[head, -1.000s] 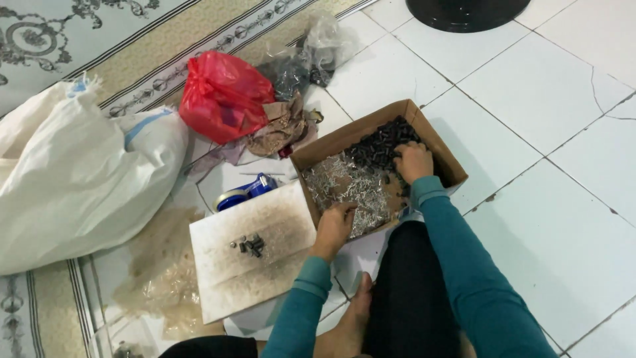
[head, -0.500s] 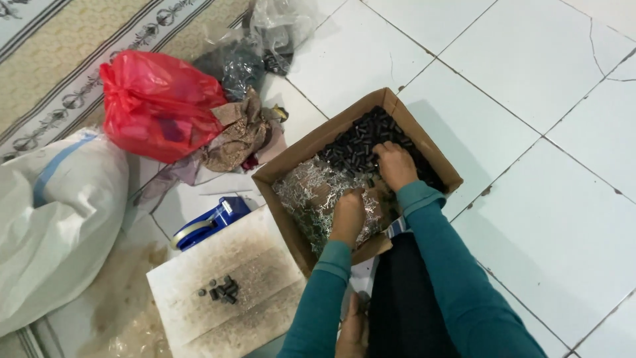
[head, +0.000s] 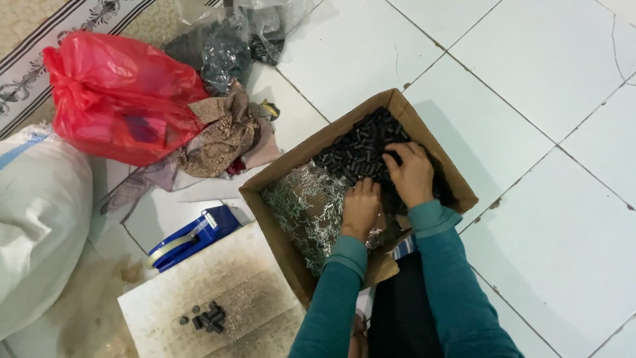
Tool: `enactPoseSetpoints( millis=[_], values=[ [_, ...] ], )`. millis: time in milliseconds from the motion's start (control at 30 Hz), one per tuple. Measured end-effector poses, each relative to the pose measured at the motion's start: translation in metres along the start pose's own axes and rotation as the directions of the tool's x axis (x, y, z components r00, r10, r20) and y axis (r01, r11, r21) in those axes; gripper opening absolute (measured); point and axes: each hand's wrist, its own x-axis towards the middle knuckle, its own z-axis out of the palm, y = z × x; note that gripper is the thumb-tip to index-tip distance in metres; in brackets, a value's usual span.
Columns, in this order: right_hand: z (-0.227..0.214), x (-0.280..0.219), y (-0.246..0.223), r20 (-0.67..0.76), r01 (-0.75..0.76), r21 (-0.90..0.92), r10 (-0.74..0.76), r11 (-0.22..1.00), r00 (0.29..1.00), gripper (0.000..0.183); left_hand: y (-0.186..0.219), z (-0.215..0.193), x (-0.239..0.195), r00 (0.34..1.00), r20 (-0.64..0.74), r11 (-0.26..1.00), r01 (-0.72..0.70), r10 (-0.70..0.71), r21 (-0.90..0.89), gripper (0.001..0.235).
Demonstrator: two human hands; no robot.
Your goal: Packaging small black metal components into individual plastic bags on the floor.
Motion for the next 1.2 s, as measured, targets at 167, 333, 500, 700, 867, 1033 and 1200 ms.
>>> enactPoseSetpoints(
  millis=[167,333,500,700,867,1033,1200],
  values=[
    [-0.003,-0.002,-0.003,-0.040,-0.062,0.156,0.069,0.986,0.997,0.016,-0.001,-0.024,0.016,0.992,-0.087,0.995,-0.091,0.094,0.032,0.003],
    [-0.003,-0.006,-0.007,-0.018,-0.098,0.274,0.106,0.957,0.994,0.015,0.003,-0.043,0.021,0.988,-0.144,0.999,0.053,-0.052,0.001,0.006],
    [-0.014,-0.024,-0.043,-0.031,-0.047,0.447,0.068,0.893,0.997,0.018,0.014,-0.168,0.016,0.838,-0.012,0.748,0.481,-0.546,-0.458,0.009],
    [-0.003,-0.088,-0.132,0.159,-0.067,0.640,-0.048,0.765,0.986,0.021,0.003,-0.311,-0.068,0.754,-0.199,0.730,0.476,-0.626,-0.490,0.007],
    [0.023,-0.167,-0.207,0.365,-0.024,0.585,-0.237,0.810,0.901,0.021,-0.030,-0.349,-0.170,0.740,-0.249,0.779,0.570,-0.625,-0.261,0.010],
    [0.046,-0.214,-0.248,0.520,0.087,0.540,-0.413,0.837,0.748,0.015,-0.056,-0.343,-0.238,0.731,-0.318,0.757,0.651,-0.604,0.059,0.008],
    [0.070,-0.228,-0.252,0.554,0.168,0.521,-0.482,0.837,0.679,0.020,-0.062,-0.331,-0.251,0.733,-0.351,0.759,0.645,-0.583,0.086,0.008]
  ],
)
